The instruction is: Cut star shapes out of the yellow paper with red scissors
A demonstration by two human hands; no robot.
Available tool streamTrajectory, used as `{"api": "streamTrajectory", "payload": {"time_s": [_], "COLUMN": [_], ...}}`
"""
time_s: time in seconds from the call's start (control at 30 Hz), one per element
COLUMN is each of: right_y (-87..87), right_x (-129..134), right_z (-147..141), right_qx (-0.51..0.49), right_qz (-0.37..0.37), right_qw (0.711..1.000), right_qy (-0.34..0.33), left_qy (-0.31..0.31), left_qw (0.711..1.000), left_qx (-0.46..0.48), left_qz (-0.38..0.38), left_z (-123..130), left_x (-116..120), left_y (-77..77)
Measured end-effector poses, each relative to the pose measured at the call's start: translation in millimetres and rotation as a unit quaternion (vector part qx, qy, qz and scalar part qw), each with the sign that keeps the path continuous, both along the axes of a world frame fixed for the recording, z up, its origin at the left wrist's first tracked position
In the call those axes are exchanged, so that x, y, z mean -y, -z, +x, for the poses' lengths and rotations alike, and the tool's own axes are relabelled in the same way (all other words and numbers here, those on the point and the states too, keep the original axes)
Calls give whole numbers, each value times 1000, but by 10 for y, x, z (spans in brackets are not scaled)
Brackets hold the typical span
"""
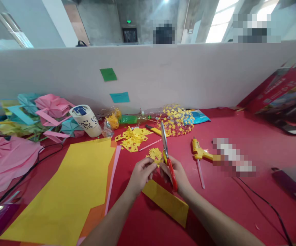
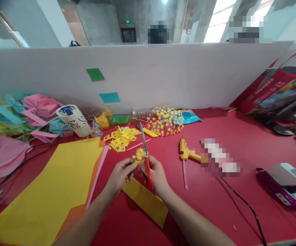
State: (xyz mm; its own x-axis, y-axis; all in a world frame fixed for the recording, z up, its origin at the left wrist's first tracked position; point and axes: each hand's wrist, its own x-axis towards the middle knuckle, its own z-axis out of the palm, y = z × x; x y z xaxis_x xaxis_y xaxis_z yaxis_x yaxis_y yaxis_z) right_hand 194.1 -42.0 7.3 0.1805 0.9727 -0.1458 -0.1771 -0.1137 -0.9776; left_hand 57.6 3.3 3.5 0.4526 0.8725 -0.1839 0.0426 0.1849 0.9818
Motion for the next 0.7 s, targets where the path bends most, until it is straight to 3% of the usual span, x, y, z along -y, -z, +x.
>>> {"api": "streamTrajectory", "payload": {"time_s": [0.23, 0.7], "right_y": [50, 116], "right_x": [0, 23], "right_z": [-40, -108], "right_qx": [3, 65], "right_qz": [-18, -27], "right_qw": [1000, 997], "right_qy": [-13, -38], "left_qy": [1, -30], "left_qw": [1000, 996], "left_qx": [20, 79], "left_qz": [22, -23], "left_z": [-69, -77], "left_x": [0, 52], "left_y": [163, 155]}}
